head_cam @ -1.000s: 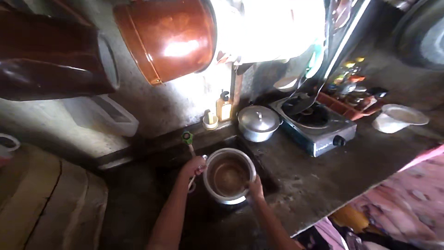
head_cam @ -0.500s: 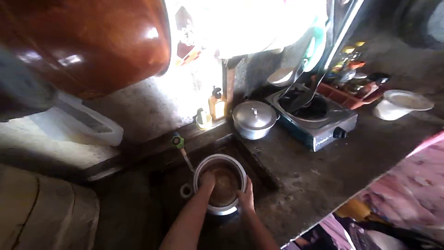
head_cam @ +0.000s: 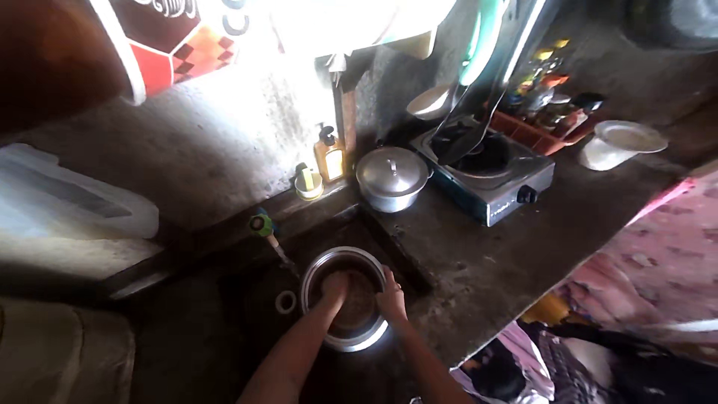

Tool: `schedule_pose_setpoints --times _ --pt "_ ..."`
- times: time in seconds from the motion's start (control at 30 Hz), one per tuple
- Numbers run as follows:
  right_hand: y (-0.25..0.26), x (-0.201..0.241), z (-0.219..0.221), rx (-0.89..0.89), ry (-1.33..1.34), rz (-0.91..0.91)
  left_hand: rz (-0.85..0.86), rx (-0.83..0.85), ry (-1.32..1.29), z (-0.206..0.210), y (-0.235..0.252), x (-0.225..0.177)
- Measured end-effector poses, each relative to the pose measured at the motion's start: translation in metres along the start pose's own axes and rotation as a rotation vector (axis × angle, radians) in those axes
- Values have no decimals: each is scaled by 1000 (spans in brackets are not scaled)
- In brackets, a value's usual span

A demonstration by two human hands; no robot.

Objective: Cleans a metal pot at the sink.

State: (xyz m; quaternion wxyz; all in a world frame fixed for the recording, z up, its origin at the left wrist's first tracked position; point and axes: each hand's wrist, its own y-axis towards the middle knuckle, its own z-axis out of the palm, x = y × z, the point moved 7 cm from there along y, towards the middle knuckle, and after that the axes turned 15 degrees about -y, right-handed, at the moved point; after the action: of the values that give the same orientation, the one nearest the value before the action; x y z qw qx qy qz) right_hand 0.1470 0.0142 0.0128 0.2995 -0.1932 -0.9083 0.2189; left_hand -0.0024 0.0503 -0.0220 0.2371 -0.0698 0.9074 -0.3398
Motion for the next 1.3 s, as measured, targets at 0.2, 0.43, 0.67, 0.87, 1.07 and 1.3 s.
schedule_pose_setpoints --times 0.2,0.43,0.67,0.87,1.07,1.3 --pt "6 4 3 15 -126 47 -5 69 91 -10 -1 6" --pt "5 6 4 63 -173 68 61 150 138 -1 -14 9" --pt "6 6 3 62 -164 76 131 167 35 23 -28 4" --pt "6 4 3 63 -151 79 160 136 80 21 -15 1" --pt "5 5 5 61 -159 77 82 81 55 3 -5 1" --pt "4 5 4 50 -150 73 97 91 63 9 -10 -2"
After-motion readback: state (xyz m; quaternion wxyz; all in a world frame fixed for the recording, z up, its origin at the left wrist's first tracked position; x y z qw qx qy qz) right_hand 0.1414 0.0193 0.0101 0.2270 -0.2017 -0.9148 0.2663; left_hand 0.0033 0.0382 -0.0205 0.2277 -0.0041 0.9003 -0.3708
